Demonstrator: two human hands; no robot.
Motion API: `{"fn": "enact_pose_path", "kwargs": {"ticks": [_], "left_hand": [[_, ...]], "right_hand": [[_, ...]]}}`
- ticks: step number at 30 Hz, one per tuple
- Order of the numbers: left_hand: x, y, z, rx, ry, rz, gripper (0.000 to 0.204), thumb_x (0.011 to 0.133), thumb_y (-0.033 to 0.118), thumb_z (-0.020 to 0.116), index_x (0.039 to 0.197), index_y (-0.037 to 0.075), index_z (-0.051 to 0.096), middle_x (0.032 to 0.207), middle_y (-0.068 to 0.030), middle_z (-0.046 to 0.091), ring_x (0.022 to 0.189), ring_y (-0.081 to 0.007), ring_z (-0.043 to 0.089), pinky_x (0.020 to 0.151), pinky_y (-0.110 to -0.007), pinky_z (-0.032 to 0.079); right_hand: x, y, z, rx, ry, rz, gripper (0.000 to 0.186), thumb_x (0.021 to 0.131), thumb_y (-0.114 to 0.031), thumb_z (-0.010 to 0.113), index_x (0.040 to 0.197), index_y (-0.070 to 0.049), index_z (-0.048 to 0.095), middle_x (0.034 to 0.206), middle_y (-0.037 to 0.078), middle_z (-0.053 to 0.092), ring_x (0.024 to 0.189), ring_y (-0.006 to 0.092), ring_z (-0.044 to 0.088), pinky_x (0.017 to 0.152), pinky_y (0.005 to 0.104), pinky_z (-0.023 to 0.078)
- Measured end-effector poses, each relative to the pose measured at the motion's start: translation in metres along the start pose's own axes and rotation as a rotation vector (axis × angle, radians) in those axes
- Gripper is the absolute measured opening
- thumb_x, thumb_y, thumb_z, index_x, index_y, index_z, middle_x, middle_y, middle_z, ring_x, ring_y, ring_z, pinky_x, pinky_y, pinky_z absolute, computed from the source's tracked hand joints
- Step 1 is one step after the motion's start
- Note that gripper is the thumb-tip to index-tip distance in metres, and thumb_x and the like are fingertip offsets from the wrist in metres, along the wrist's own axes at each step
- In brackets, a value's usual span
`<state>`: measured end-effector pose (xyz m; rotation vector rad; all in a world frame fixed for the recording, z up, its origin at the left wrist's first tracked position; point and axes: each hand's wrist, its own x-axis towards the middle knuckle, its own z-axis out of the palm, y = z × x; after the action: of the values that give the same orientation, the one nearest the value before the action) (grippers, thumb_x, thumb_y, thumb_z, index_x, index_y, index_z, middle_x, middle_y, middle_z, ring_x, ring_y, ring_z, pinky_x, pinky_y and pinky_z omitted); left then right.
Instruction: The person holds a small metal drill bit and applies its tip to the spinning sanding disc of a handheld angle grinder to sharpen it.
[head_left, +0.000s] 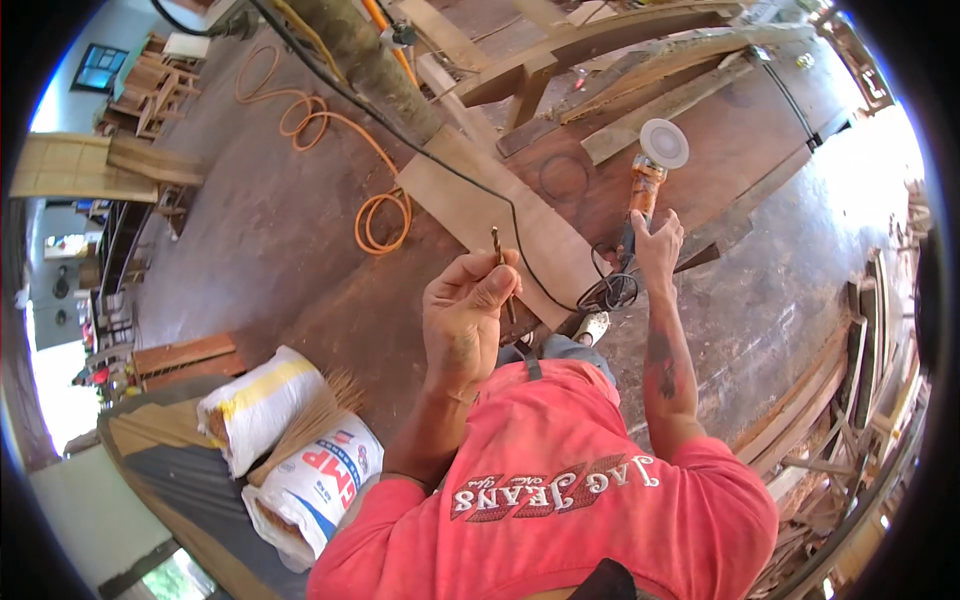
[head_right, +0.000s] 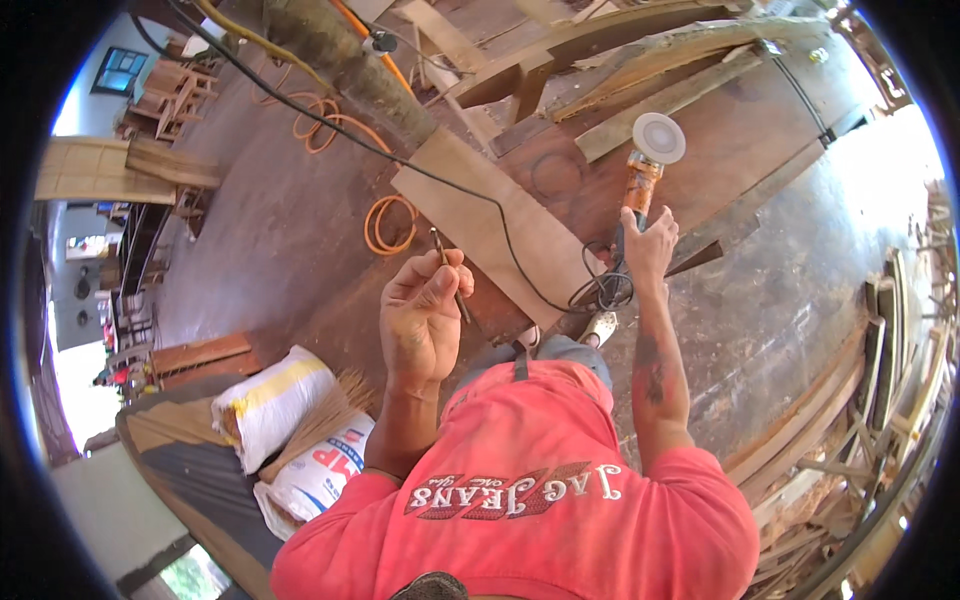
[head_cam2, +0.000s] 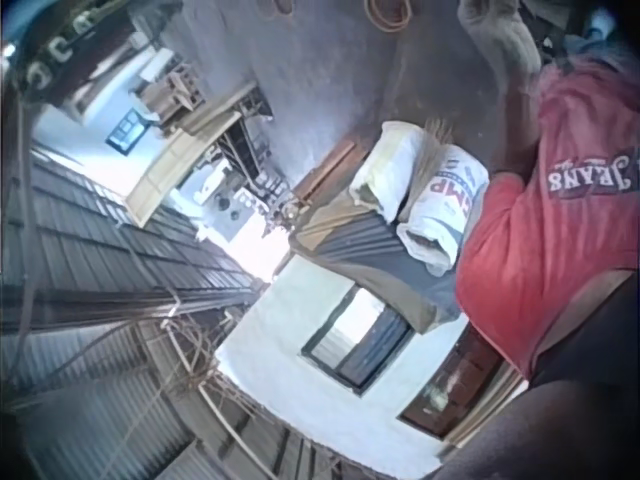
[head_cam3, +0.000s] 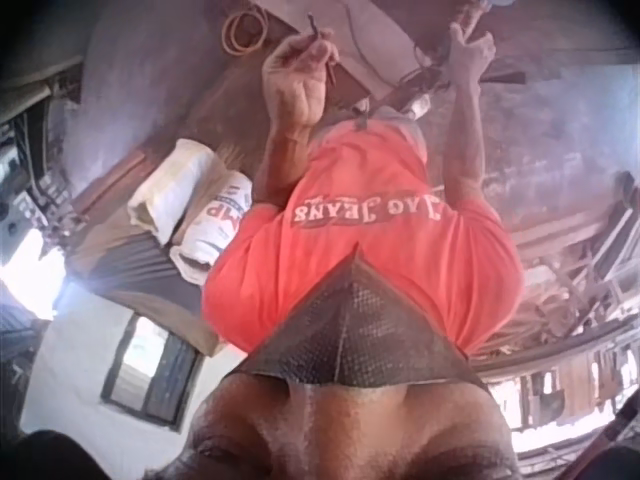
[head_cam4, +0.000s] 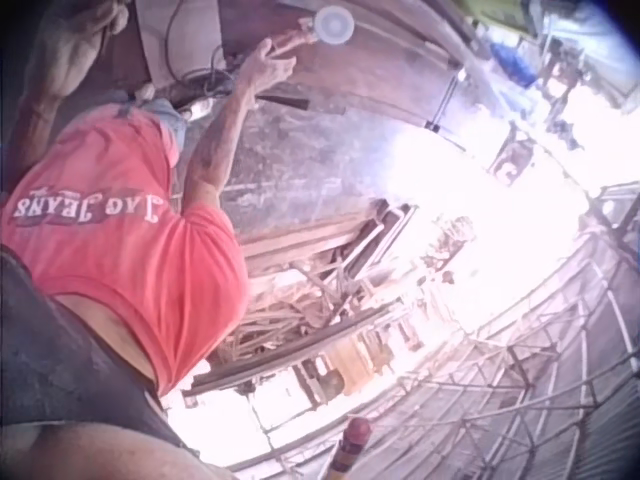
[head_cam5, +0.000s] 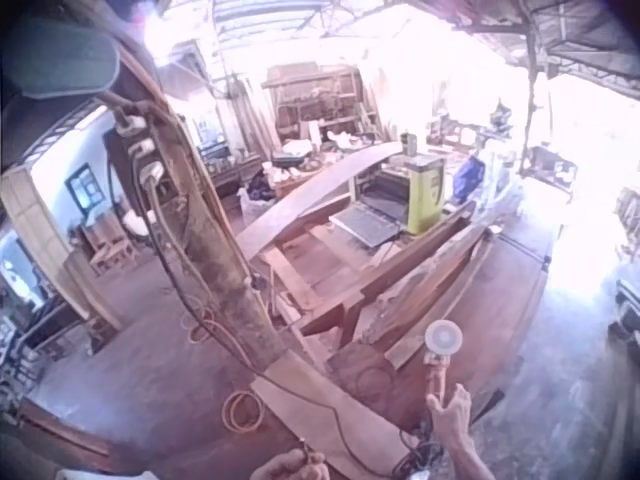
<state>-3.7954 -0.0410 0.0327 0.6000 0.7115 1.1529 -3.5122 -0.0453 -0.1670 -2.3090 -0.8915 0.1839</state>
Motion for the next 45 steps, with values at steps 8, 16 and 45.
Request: {"fn": "enact_pose_path", "kwargs": {"ticks": [8, 16, 45], "left_hand": [[0.006, -0.006, -0.010, 0.073, -0.193, -0.130, 0.019, 0.079, -0.008, 0.071, 0.093, 0.003, 0.071, 0.094, -0.0038, 0.064, 0.087, -0.0140, 0.058, 0.082, -0.027, 0.044], [-0.039, 0.009, -0.027, 0.137, -0.232, 0.065, 0.016, 0.080, -0.007, 0.072, 0.094, 0.000, 0.070, 0.101, -0.0067, 0.058, 0.081, -0.0119, 0.059, 0.060, -0.021, 0.052], [-0.065, 0.302, -0.392, -0.078, 0.263, 0.043, 0.021, 0.080, 0.001, 0.076, 0.093, 0.003, 0.060, 0.098, -0.0032, 0.054, 0.057, -0.0049, 0.051, 0.041, -0.020, 0.043]], "right_hand": [[-0.145, -0.126, -0.100, 0.960, -0.421, -0.136, 0.025, 0.097, -0.022, 0.059, 0.109, 0.000, 0.064, 0.099, 0.007, 0.066, 0.089, 0.0158, 0.062, 0.081, 0.0288, 0.049], [-0.192, -0.166, -0.121, 1.340, -0.779, -0.054, 0.024, 0.098, -0.017, 0.058, 0.113, 0.002, 0.061, 0.096, 0.007, 0.063, 0.074, 0.0117, 0.061, 0.062, 0.0247, 0.049], [-0.420, -0.490, 0.123, 1.258, -1.588, 0.125, 0.027, 0.100, -0.023, 0.052, 0.110, 0.002, 0.057, 0.089, 0.011, 0.063, 0.072, 0.0182, 0.064, 0.061, 0.0301, 0.053]]}}
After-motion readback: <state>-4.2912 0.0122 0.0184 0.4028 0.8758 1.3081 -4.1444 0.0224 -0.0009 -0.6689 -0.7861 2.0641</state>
